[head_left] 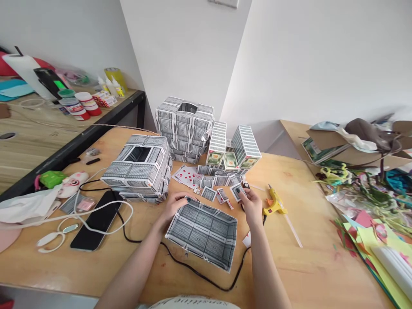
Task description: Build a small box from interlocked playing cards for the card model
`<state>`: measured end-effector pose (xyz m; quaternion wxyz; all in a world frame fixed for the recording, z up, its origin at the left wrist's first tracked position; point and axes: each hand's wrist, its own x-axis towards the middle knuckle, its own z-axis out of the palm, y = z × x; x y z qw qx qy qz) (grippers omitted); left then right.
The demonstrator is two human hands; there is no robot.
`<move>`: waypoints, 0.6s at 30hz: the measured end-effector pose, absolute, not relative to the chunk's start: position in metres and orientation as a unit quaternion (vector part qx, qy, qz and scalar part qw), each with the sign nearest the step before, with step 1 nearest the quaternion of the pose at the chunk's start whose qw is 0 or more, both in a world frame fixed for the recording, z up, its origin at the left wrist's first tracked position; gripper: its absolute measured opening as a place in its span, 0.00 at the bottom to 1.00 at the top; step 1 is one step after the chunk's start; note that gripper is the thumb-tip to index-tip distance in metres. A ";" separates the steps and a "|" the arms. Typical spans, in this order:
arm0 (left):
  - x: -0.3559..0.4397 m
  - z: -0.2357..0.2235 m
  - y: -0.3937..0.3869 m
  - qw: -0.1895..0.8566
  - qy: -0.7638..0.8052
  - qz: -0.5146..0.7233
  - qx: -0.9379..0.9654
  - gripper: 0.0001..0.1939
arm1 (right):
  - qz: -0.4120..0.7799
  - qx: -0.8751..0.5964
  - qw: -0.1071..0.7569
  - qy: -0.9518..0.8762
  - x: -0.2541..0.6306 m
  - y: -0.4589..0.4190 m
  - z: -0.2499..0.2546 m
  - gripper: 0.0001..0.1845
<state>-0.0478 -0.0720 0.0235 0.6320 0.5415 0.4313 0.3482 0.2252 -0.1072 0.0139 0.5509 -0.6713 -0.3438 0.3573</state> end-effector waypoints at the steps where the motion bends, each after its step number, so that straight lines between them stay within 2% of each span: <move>1: -0.047 0.022 -0.072 0.627 0.432 0.359 0.540 0.12 | 0.356 -0.671 0.549 -0.350 0.225 -0.107 0.015 0.21; 10: -0.033 0.010 -0.056 0.567 0.468 0.417 0.535 0.13 | 0.385 -0.586 0.526 -0.482 0.204 -0.096 0.054 0.15; 13: -0.033 0.008 -0.051 0.574 0.441 0.417 0.549 0.14 | 0.354 -0.577 0.453 -0.580 0.192 -0.092 0.071 0.12; 16: -0.035 0.009 -0.050 0.591 0.420 0.408 0.555 0.14 | 0.276 -0.587 0.357 -0.673 0.181 -0.090 0.080 0.09; 18: -0.035 0.010 -0.049 0.601 0.415 0.401 0.552 0.14 | 0.222 -0.595 0.332 -0.697 0.177 -0.089 0.080 0.09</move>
